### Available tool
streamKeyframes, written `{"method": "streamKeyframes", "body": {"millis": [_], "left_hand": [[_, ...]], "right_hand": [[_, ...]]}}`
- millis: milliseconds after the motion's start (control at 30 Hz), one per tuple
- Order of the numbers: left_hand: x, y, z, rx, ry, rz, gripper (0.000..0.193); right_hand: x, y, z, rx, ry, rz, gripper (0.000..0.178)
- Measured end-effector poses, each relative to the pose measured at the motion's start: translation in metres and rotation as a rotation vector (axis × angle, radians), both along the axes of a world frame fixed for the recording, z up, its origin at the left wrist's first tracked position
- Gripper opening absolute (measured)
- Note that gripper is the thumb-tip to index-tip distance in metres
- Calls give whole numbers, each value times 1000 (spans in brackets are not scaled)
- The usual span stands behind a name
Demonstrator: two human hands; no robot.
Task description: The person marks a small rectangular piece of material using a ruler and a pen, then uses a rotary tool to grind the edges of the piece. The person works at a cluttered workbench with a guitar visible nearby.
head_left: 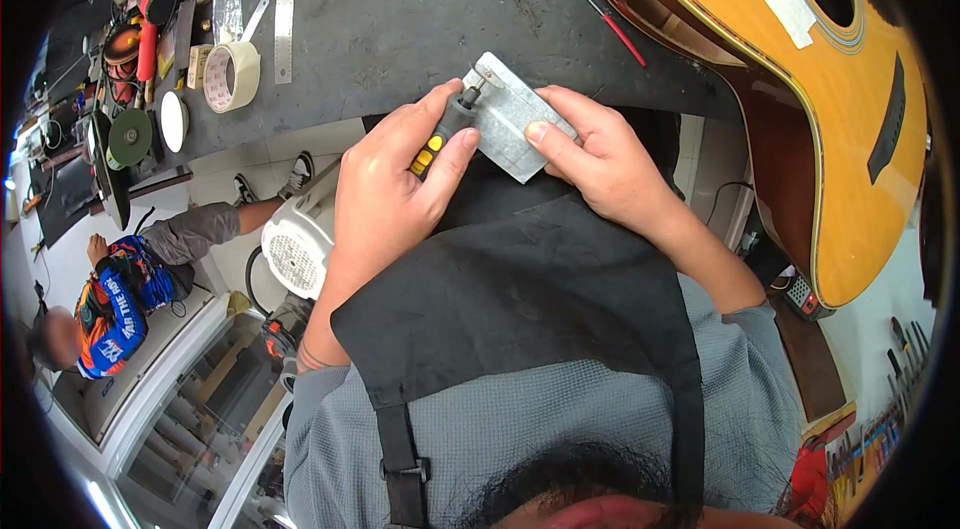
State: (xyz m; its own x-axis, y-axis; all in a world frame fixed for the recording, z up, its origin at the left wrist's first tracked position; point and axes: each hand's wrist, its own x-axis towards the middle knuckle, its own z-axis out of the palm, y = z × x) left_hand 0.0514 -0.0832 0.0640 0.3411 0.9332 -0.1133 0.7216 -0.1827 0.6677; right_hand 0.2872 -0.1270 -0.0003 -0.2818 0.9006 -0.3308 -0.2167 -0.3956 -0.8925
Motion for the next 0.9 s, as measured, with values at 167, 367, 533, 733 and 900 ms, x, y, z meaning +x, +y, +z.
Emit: {"method": "streamKeyframes", "body": {"millis": [167, 367, 533, 733, 900], "left_hand": [[1, 0, 0, 17, 9, -4, 43], [0, 0, -3, 37, 10, -13, 44], [1, 0, -1, 20, 7, -6, 45], [2, 0, 0, 6, 16, -5, 45], [2, 0, -2, 13, 5, -3, 46]], "right_hand": [[1, 0, -1, 21, -28, 16, 32], [1, 0, 0, 19, -18, 5, 31], [1, 1, -1, 30, -37, 15, 30], [2, 0, -2, 19, -16, 14, 28], [1, 1, -2, 47, -15, 4, 28]]}}
